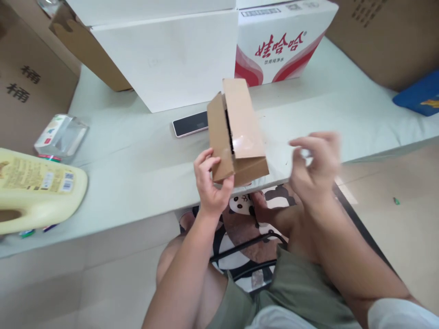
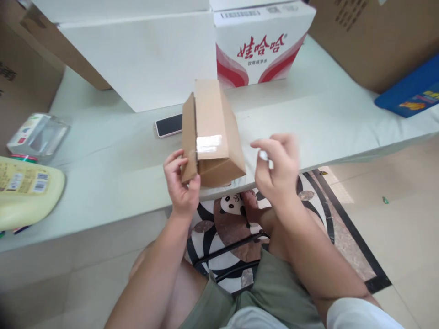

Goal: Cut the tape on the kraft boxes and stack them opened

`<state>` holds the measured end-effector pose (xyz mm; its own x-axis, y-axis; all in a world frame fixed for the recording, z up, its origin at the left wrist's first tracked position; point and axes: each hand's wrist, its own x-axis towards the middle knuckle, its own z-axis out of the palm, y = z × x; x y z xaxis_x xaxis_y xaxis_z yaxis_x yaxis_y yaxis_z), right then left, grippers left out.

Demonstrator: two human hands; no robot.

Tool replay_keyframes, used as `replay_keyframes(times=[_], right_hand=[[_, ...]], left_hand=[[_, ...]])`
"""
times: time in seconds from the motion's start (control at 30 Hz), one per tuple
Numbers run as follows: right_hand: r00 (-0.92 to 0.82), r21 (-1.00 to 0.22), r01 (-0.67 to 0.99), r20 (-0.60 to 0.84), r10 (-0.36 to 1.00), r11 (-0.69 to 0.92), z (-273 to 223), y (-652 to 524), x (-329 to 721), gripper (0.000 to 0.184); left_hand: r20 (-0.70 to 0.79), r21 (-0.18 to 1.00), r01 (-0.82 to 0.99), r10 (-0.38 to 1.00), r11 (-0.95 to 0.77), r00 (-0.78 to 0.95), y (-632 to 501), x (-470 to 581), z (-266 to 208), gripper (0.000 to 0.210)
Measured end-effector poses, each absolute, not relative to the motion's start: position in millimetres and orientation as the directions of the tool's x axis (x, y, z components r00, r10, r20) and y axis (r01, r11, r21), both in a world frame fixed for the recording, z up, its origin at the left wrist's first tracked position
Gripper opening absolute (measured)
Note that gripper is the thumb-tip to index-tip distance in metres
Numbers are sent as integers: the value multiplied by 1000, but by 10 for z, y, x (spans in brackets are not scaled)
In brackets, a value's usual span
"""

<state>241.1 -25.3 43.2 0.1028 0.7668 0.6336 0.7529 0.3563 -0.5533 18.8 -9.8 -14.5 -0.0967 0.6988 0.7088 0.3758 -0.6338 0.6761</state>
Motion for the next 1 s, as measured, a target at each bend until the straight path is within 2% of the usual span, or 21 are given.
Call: replay_keyframes(times=[0.07,0.13,0.23,0.33,0.4,0.47,0.53,0.67,0.73,0.83,1.0], right_hand=[[46,-524,803,527,848,283,258,-102,2485,33],[-18,-477,859,334,942,186,95,4,2557,43],[-46,-387,918,115,992,87,-73,109,2634,49],[-46,-302,951,65,997,64,-164,177,2648,50],[-64,-291,953,69,996,81,-195,204,2630,44],[-91,-361,926,75,993,113,-195,211,2604,38],[-121,-501,852,94,988,152,-153,195,2573,42],[-185,-759,597,185,965,260,1,109,2489,62],[-188,-831,483,210,959,277,46,66,2438,65],[-129,-895,380,201,971,236,27,31,2379,62],[-86,-931,328,137,987,158,-33,21,2366,44]], left_hand=[[681,722,321,712,-613,-172,-55,129,-152,35],[642,764,295,717,-573,-270,-23,76,-150,37],[519,855,256,746,-451,-418,4,0,-137,37],[342,938,129,790,-323,-509,30,-68,-129,30],[235,967,41,811,-252,-536,56,-107,-133,32],[137,987,4,835,-160,-533,87,-146,-147,43],[94,995,66,854,-70,-512,118,-190,-172,47],[147,954,300,863,6,-483,154,-282,-209,19],[210,932,361,844,-21,-493,151,-302,-196,18],[343,904,393,832,-167,-436,130,-284,-146,29],[404,900,278,881,-335,-247,136,-242,-92,51]])
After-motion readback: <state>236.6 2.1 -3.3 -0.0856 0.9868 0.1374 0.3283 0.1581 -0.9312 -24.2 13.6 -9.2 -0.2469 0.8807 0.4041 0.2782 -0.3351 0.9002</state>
